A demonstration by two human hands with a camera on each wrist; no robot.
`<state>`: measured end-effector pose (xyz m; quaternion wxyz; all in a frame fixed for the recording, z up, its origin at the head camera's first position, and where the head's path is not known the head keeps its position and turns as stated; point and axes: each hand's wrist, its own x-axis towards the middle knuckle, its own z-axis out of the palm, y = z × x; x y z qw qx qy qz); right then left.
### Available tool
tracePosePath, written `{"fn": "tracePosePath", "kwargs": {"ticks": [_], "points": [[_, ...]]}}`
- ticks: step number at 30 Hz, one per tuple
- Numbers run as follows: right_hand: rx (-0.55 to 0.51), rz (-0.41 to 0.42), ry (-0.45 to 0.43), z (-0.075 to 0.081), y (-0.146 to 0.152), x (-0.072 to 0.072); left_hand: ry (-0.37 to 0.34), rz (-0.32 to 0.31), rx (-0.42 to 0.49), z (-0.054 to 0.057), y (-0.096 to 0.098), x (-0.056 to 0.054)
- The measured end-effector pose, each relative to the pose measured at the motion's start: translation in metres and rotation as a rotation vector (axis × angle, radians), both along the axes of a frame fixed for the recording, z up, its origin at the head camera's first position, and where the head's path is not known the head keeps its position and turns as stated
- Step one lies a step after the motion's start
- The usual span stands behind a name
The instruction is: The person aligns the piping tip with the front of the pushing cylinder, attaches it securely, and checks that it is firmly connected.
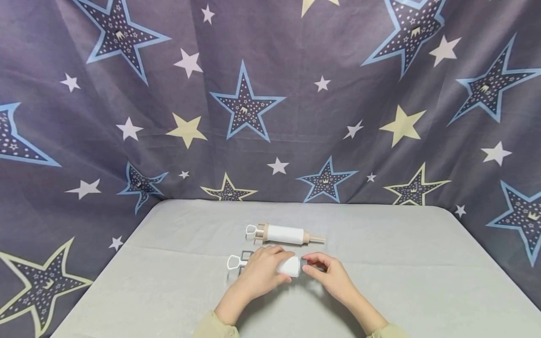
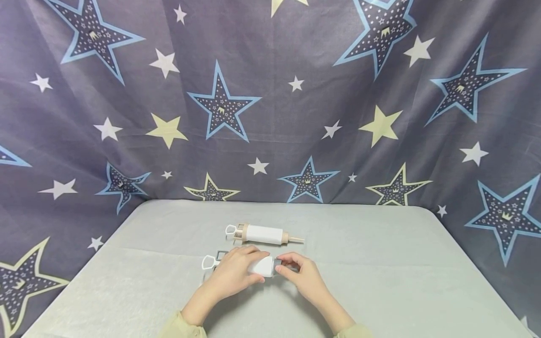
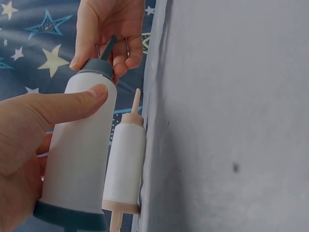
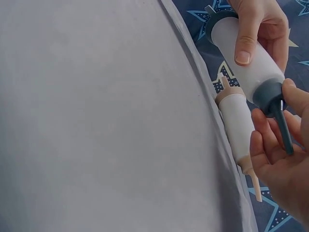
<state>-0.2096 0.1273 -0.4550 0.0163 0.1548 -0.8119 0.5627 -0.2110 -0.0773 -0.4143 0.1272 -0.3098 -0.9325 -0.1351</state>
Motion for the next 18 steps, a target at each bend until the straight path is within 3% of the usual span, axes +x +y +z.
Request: {"fn": "tracePosePath", "kwargs": {"ticks": [9, 18], "points": [[-0.074, 0.054, 0.004, 0.0016, -0.0019, 0.0019, -0.029, 0.015, 0.011, -0.0038, -0.0023, -0.0017], [-0.075, 0.067, -0.006, 0.0035, -0.0029, 0.0026, -0.006, 0.004, 0.011, -0.0045, -0.0028, -0.0032]]}}
